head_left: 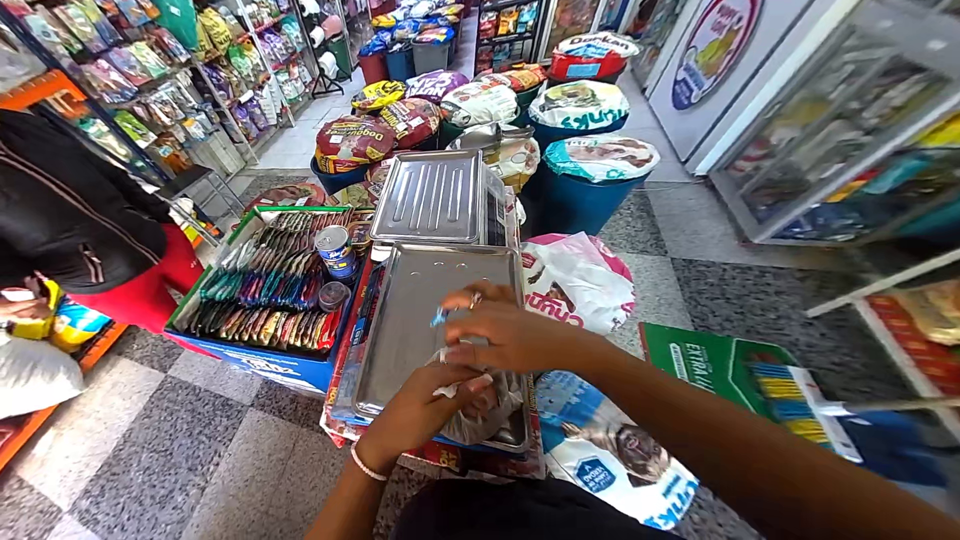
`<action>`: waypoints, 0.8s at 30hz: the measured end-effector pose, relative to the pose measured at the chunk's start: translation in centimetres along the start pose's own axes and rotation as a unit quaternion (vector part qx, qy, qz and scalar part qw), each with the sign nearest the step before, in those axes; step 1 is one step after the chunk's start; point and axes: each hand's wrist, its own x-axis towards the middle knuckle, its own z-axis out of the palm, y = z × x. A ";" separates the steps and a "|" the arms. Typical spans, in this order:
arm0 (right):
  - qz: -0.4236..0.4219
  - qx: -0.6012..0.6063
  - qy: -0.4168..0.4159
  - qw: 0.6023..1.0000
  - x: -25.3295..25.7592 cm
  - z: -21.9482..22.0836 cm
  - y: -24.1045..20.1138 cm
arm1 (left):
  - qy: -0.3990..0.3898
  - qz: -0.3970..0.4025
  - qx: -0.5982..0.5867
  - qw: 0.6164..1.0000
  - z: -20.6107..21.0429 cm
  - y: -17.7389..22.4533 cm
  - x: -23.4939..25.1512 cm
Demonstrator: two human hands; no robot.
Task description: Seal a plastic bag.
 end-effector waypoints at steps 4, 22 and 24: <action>-0.028 0.019 -0.016 0.999 -0.6 1.0 -0.3 | -0.003 0.057 0.027 0.998 -0.4 -0.4 -0.2; -0.188 -0.285 0.359 0.868 -5.2 7.0 -0.3 | 0.167 -0.108 -0.286 0.938 -0.1 -0.4 1.1; -0.169 -0.231 0.373 0.882 -5.3 7.4 0.4 | 0.155 -0.105 -0.224 0.957 -0.2 0.2 1.3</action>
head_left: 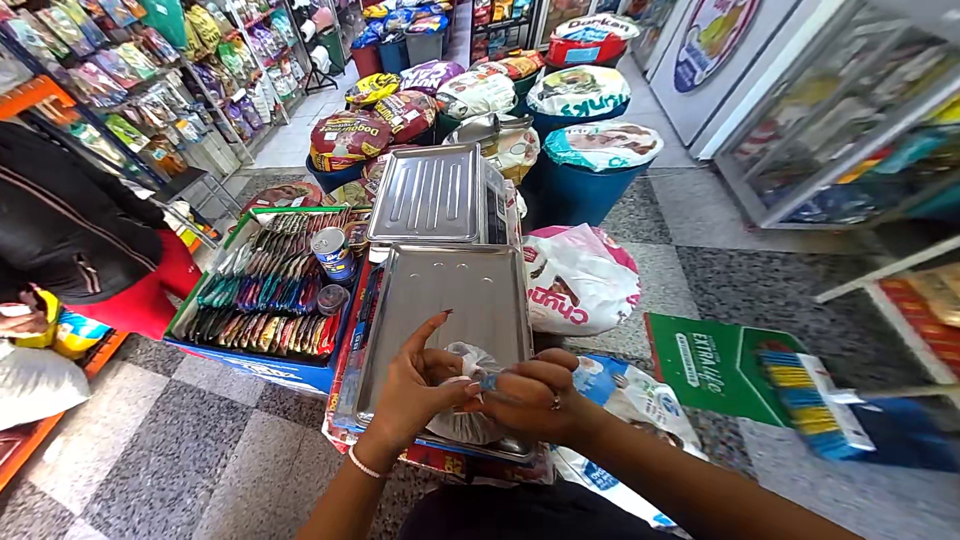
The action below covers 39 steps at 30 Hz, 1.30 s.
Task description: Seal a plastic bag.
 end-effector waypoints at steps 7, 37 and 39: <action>0.270 0.261 -0.070 0.924 0.6 -0.2 1.4 | -0.056 0.155 0.315 0.935 -0.6 1.9 -0.9; 0.428 0.290 -0.321 0.794 7.8 -0.8 -0.3 | 0.160 0.532 0.629 0.543 -2.9 -0.4 0.3; 0.325 0.181 -0.258 0.891 7.2 -0.1 -0.2 | 0.126 0.512 0.661 0.534 -3.2 0.6 -0.1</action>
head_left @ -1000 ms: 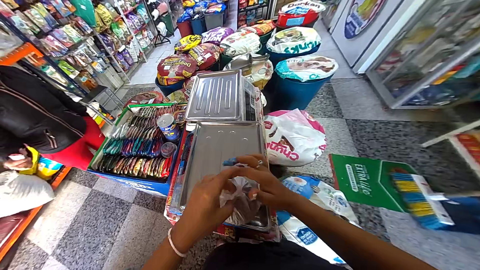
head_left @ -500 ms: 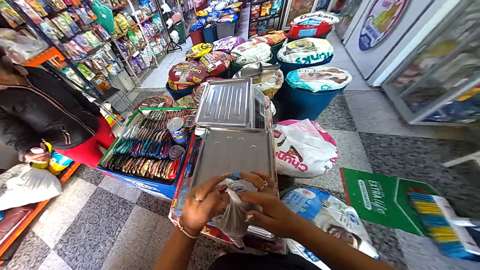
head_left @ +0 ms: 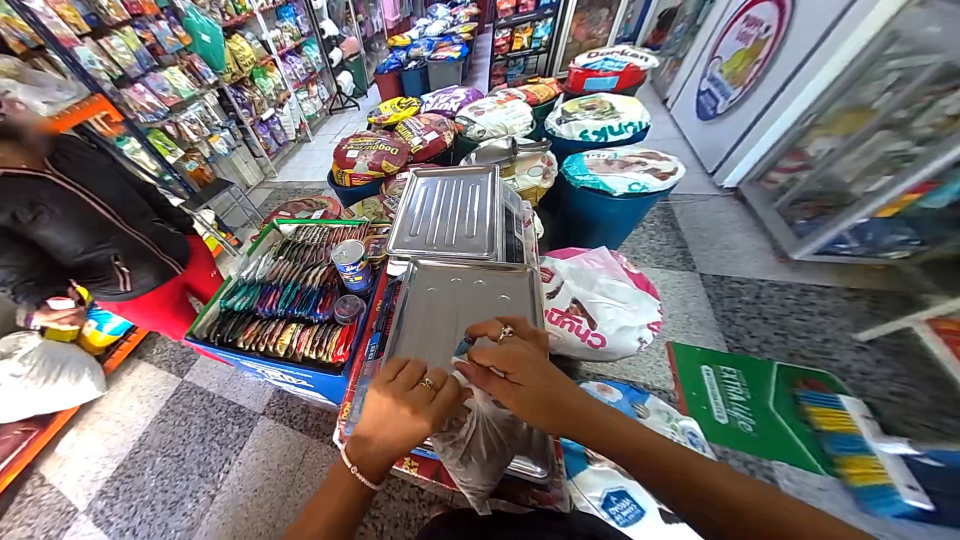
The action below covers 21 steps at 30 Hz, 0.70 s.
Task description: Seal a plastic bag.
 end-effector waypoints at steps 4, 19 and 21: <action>-0.111 -0.162 0.037 0.980 0.8 -0.6 -0.1 | -0.086 0.021 0.002 0.996 -1.4 -1.0 1.6; -0.038 -0.011 0.018 0.999 -1.3 0.6 5.6 | -0.138 -0.391 -0.530 0.740 -1.1 1.0 -2.3; 0.007 0.060 0.008 0.998 -1.4 1.0 4.5 | -0.073 -0.450 -0.596 0.661 -0.3 1.9 -1.6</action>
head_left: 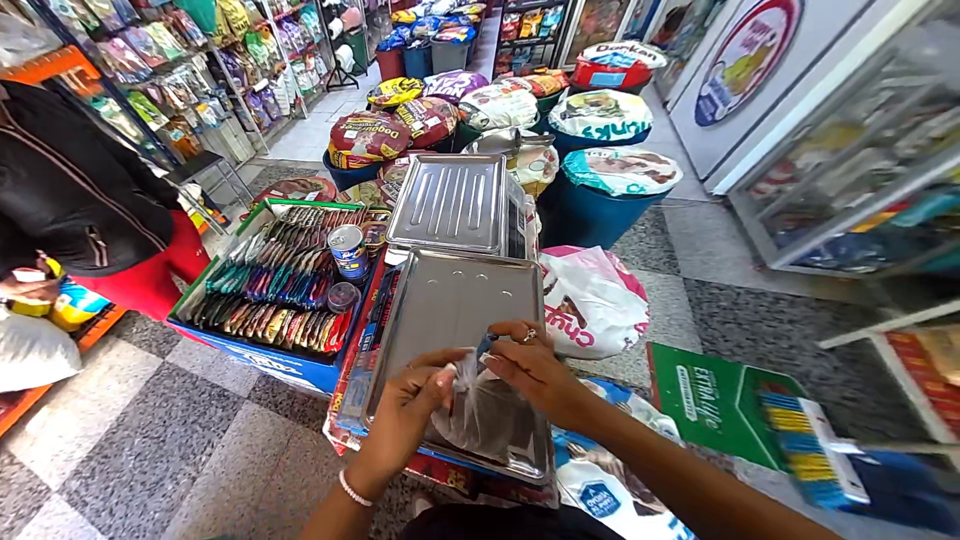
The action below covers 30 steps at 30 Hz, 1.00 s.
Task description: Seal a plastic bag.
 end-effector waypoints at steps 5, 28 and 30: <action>0.022 0.071 -0.017 0.997 -0.5 0.6 -1.1 | 0.005 -0.038 -0.124 0.992 0.8 -0.1 0.3; -0.113 -0.013 0.082 0.990 1.5 1.6 -0.5 | -0.044 0.147 0.134 0.979 -0.2 -0.5 1.4; -0.107 0.017 0.112 0.988 0.8 2.4 -0.5 | -0.024 0.123 0.012 0.992 -0.2 -1.3 1.5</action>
